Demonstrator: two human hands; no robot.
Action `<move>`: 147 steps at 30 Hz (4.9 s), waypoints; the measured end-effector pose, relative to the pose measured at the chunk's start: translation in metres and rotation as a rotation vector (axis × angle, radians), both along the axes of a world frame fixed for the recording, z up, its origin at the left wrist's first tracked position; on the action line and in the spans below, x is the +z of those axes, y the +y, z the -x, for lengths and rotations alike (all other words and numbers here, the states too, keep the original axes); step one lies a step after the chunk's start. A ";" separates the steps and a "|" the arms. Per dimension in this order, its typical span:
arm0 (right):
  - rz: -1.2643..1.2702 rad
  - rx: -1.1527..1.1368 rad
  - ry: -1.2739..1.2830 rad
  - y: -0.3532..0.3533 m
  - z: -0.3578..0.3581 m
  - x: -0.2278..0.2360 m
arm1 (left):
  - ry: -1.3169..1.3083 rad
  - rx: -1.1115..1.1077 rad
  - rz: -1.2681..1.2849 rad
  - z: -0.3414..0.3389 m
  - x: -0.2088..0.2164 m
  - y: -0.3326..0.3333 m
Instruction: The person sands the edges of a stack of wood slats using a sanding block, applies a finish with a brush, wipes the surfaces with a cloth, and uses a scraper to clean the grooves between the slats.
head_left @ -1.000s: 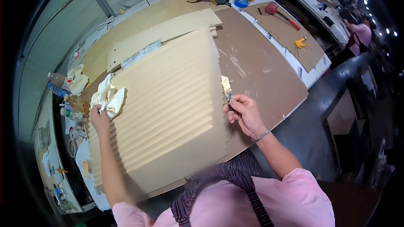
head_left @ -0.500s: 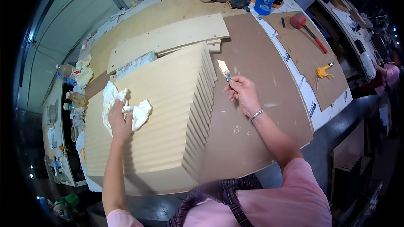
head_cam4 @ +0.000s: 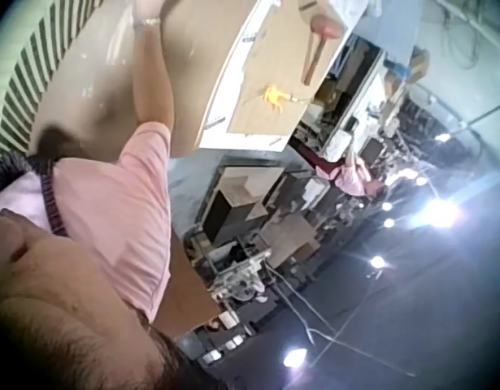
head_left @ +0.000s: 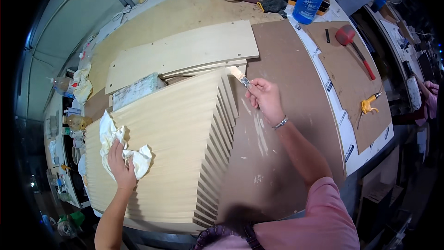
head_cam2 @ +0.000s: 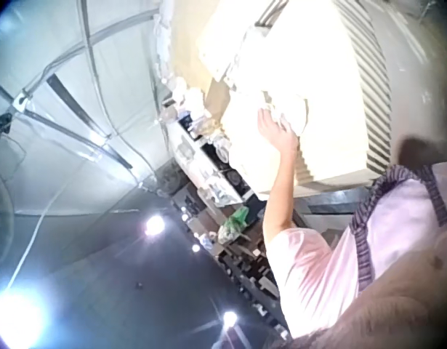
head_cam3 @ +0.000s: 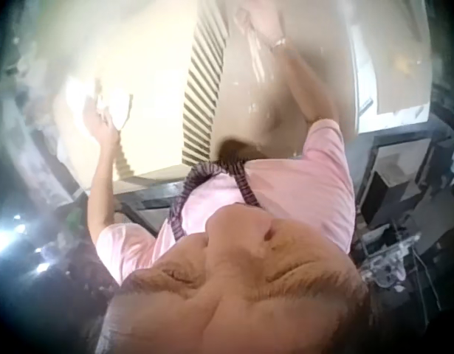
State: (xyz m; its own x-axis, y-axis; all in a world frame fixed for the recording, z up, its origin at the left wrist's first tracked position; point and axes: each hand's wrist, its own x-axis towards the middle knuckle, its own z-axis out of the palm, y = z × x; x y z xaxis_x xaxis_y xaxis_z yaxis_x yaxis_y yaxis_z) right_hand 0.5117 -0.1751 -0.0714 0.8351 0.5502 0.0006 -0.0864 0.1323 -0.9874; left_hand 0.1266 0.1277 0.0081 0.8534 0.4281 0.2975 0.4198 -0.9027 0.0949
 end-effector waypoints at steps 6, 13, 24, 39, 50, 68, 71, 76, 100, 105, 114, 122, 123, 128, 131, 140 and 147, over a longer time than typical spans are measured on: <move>0.027 0.000 0.168 0.009 -0.010 -0.002 | 0.032 0.015 0.033 -0.001 0.003 -0.001; 0.072 -0.012 0.153 0.014 -0.017 -0.008 | 0.050 0.026 0.039 0.001 0.001 0.003; 0.063 -0.047 0.075 0.016 -0.030 -0.018 | 0.052 -0.003 0.044 0.004 0.000 0.005; 0.057 -0.066 -0.012 0.017 -0.030 -0.019 | 0.056 -0.009 0.034 0.002 0.000 0.005; 0.136 -0.141 -0.292 0.015 -0.020 -0.005 | 0.056 0.012 0.038 0.003 0.000 0.003; 0.298 -0.281 -0.448 0.013 -0.011 0.013 | 0.048 0.009 0.026 0.000 0.003 0.002; 0.289 -0.272 -0.492 0.012 -0.011 0.017 | 0.050 0.012 0.024 0.001 0.003 0.002; 0.320 -0.290 -0.413 0.011 -0.012 0.019 | 0.049 0.013 0.027 0.000 0.003 0.001; 0.290 -0.110 -0.452 -0.007 0.010 0.012 | 0.029 0.008 0.026 -0.002 0.004 0.000; 0.243 -0.092 -0.448 -0.001 0.011 0.003 | 0.037 0.015 0.011 -0.002 0.004 0.000; 0.212 -0.048 -0.300 0.000 0.014 0.009 | 0.023 0.014 0.032 -0.001 0.004 0.000; 0.193 -0.065 -0.281 -0.001 0.013 0.005 | 0.030 0.012 0.023 -0.003 0.003 -0.001; 0.202 -0.074 -0.279 -0.001 0.011 0.000 | 0.032 0.010 0.019 -0.004 0.002 -0.001; 0.165 -0.087 -0.212 -0.004 0.015 0.010 | 0.024 0.005 0.018 -0.002 0.005 0.000; 0.199 -0.034 -0.197 -0.010 0.021 0.011 | 0.022 0.010 0.011 -0.001 0.004 0.000; 0.187 0.024 -0.176 -0.020 0.035 0.005 | 0.011 0.019 -0.002 -0.001 0.002 0.000; 0.185 0.037 -0.223 -0.019 0.039 -0.003 | 0.002 0.019 -0.008 0.000 0.000 0.002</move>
